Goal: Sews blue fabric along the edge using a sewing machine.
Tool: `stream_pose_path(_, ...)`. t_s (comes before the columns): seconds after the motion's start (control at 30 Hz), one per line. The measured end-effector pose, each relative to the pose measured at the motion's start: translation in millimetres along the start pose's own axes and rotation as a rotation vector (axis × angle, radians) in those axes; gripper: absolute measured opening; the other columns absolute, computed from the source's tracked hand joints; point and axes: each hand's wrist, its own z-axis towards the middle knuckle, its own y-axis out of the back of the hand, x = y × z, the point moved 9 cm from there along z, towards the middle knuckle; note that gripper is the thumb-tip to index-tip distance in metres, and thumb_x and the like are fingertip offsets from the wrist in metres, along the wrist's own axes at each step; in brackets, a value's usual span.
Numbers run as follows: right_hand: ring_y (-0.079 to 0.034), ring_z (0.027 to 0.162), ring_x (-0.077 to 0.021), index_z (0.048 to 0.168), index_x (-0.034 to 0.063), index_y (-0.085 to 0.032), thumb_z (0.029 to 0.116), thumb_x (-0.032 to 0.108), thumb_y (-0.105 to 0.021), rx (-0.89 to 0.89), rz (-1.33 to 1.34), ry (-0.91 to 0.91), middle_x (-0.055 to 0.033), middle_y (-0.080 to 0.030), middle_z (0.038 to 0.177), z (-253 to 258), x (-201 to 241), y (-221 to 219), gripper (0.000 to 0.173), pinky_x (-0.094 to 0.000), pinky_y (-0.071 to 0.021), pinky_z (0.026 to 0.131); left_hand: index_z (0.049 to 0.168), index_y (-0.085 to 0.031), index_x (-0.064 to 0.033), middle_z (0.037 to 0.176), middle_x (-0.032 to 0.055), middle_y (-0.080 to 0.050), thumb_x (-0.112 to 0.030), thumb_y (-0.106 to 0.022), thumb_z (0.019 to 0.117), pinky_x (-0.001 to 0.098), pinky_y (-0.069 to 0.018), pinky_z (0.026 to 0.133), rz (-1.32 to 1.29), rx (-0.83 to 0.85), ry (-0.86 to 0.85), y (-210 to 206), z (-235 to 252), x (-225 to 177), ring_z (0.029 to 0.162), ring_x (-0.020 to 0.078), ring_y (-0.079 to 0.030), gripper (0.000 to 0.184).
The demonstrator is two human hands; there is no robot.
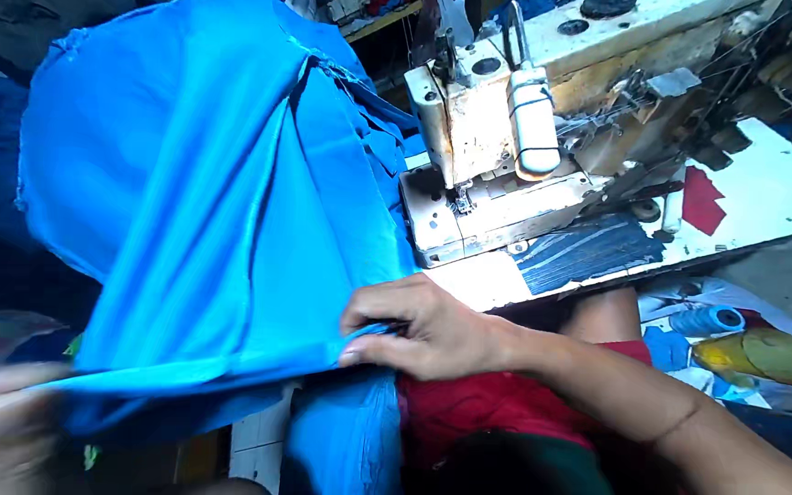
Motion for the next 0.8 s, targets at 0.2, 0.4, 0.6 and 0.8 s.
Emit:
stream_pose_path(0.2,-0.064,0.081,-0.0082,0.099,-0.0002,-0.07,0.104,0.016,-0.061,0.014,-0.014,-0.23,-0.0067,-0.069,0.09,-86.9,-81.8,26.1,0.019,-0.0249,-0.054,0.073,0.113,-0.069,-0.0191,0.096,-0.0073,-0.072,-0.037,-0.06,0.1041,0.0209,-0.0573,0.071,-0.147,0.696,0.118,-137.4,-30.1,16.0,0.08,0.0002,-0.066,0.022)
stream_pose_path(0.4,-0.066,0.082,-0.011,0.101,0.0021,-0.07,0.1049,0.019,-0.059,0.138,-0.061,-0.316,-0.0064,-0.069,0.09,-149.8,-93.5,13.8,0.02,-0.0288,-0.0557,0.076,0.129,-0.067,-0.0261,0.113,-0.0096,-0.074,-0.046,-0.07,0.096,0.0279,-0.0616,0.086,-0.382,1.027,0.212,-196.6,-89.2,27.0,0.099,0.0025,-0.07,0.039)
stream_pose_path(0.6,-0.063,0.075,-0.0054,0.106,0.0041,-0.067,0.1064,0.019,-0.057,0.102,0.008,-0.511,-0.0027,-0.068,0.086,-204.4,-79.4,38.2,0.018,-0.0236,-0.0541,0.068,0.112,-0.073,-0.0206,0.093,-0.0085,-0.071,-0.036,-0.074,0.0943,0.0246,-0.0589,0.072,-0.196,0.639,0.274,-206.0,-57.5,43.8,0.081,0.0039,-0.067,0.024)
stream_pose_path(0.8,-0.062,0.073,-0.0016,0.102,0.008,-0.071,0.1046,0.025,-0.058,-0.242,-0.252,-0.711,0.0028,-0.067,0.082,-201.6,-81.6,115.3,0.021,-0.0229,-0.0543,0.069,0.101,-0.077,-0.0197,0.095,-0.0081,-0.072,-0.033,-0.07,0.0969,0.0286,-0.0596,0.079,-0.042,0.447,0.207,-243.3,-20.6,54.4,0.089,0.0035,-0.068,0.016)
